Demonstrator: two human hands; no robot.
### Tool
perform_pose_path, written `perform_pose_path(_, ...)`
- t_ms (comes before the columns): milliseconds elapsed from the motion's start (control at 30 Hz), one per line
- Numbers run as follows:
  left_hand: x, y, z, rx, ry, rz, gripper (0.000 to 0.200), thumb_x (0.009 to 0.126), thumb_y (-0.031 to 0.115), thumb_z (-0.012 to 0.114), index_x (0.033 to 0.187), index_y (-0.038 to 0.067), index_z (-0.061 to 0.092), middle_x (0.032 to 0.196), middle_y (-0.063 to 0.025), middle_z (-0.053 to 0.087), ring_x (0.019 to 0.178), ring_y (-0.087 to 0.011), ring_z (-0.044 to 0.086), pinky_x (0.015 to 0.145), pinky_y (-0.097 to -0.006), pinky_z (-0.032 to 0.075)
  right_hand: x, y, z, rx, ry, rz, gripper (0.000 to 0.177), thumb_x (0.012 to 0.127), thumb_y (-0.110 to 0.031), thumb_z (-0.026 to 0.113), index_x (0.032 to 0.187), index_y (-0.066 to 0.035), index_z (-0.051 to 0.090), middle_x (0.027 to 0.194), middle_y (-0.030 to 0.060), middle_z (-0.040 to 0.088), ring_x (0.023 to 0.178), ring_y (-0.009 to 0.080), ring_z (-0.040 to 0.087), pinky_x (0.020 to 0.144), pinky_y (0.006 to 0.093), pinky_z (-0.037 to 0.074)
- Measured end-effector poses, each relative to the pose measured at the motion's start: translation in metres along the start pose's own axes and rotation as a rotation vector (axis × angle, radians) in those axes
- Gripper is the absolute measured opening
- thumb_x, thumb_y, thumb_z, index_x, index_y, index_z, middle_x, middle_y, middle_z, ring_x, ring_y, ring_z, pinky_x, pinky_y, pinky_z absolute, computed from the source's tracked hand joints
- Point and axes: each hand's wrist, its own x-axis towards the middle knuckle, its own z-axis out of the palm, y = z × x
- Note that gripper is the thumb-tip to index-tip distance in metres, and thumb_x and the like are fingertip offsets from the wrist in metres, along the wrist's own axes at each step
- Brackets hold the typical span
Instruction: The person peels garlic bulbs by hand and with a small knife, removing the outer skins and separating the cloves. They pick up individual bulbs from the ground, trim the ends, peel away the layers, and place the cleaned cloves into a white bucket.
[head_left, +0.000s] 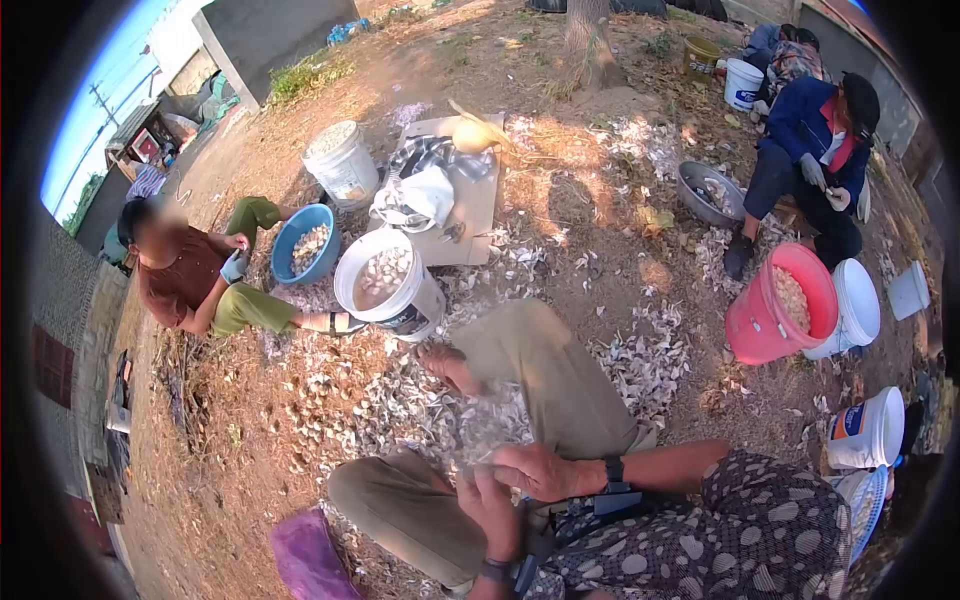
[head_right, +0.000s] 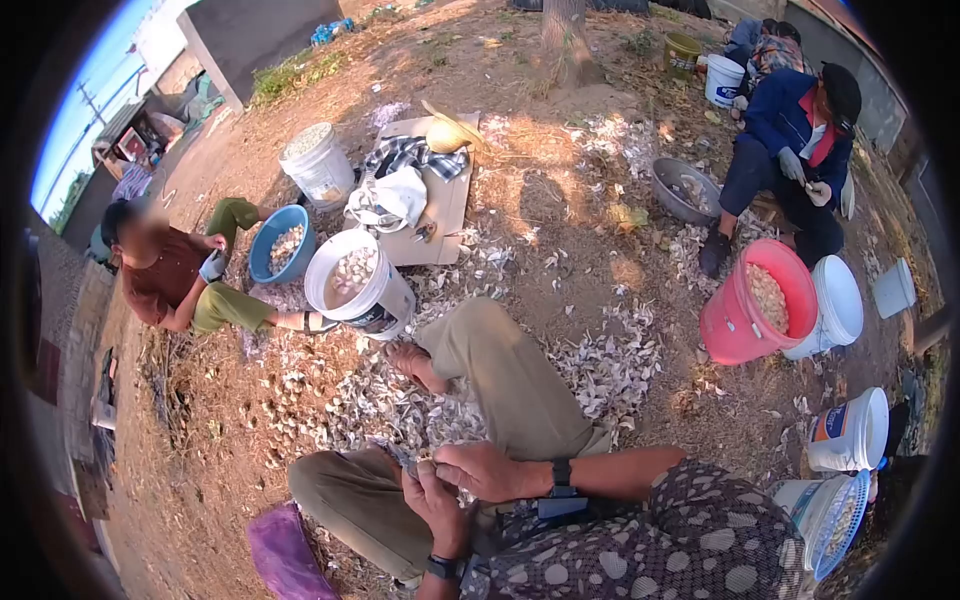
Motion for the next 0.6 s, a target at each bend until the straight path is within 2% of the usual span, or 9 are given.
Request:
perform_pose_path(133,-0.001,-0.009,0.001,0.080,0.019,0.124,0.022,0.108,0.022,0.054,0.091,0.007,0.054,0.074,0.0074,0.050,0.064,-0.0003,0.042,0.052,-0.0218,0.032,-0.002,0.004,0.001,0.060,0.022,-0.068,0.025,0.109,-0.024,0.049,0.118,-0.001,0.052,0.089,0.0248,0.065,0.083,0.0463,0.066,0.069,0.0478,0.050)
perform_pose_path(233,-0.003,-0.017,-0.003,0.094,0.008,0.114,0.020,0.108,0.021,0.054,0.095,0.006,0.056,0.075,0.0072,0.050,0.064,-0.0007,0.042,0.054,-0.0212,0.033,-0.003,0.001,0.004,0.108,0.037,-0.010,0.024,0.109,-0.022,0.049,0.118,-0.001,0.052,0.090,0.0235,0.065,0.081,0.0455,0.066,0.069,0.0473,0.051)
perform_pose_path(300,0.002,-0.020,-0.005,0.155,-0.025,0.255,0.018,0.108,0.021,0.054,0.098,0.006,0.057,0.075,0.0069,0.051,0.065,-0.0008,0.043,0.054,-0.0211,0.034,-0.003,0.010,0.010,0.026,0.081,-0.058,0.022,0.109,-0.020,0.047,0.119,0.000,0.051,0.089,0.0228,0.065,0.078,0.0410,0.067,0.067,0.0447,0.051)
perform_pose_path(367,-0.003,0.000,0.004,-0.031,-0.029,0.079,0.018,0.108,0.021,0.055,0.098,0.006,0.056,0.076,0.0062,0.052,0.065,-0.0014,0.044,0.055,-0.0217,0.036,0.000,-0.001,0.007,0.062,0.034,0.031,0.021,0.110,-0.019,0.046,0.118,0.000,0.051,0.088,0.0223,0.064,0.075,0.0357,0.067,0.065,0.0420,0.051)
perform_pose_path(433,0.001,-0.025,-0.002,0.029,0.022,0.169,0.019,0.108,0.023,0.056,0.099,0.007,0.056,0.077,0.0059,0.053,0.066,-0.0020,0.046,0.057,-0.0225,0.039,0.002,-0.003,0.010,0.073,0.045,0.054,0.021,0.110,-0.019,0.046,0.117,0.000,0.051,0.086,0.0195,0.064,0.072,0.0296,0.066,0.064,0.0405,0.051)
perform_pose_path(500,-0.004,-0.023,-0.006,-0.048,0.013,0.048,0.021,0.109,0.025,0.056,0.098,0.007,0.057,0.079,0.0054,0.055,0.069,-0.0027,0.047,0.059,-0.0227,0.041,-0.001,0.000,0.012,0.055,0.005,0.095,0.022,0.111,-0.020,0.046,0.116,0.001,0.051,0.087,0.0173,0.064,0.071,0.0262,0.064,0.064,0.0390,0.050)
perform_pose_path(600,-0.005,-0.024,-0.010,-0.021,0.024,0.050,0.023,0.109,0.027,0.056,0.098,0.007,0.057,0.080,0.0043,0.057,0.070,-0.0032,0.049,0.060,-0.0232,0.042,0.002,0.004,0.018,0.009,0.029,0.078,0.023,0.112,-0.021,0.045,0.115,0.000,0.052,0.086,0.0144,0.063,0.072,0.0209,0.062,0.065,0.0374,0.049)
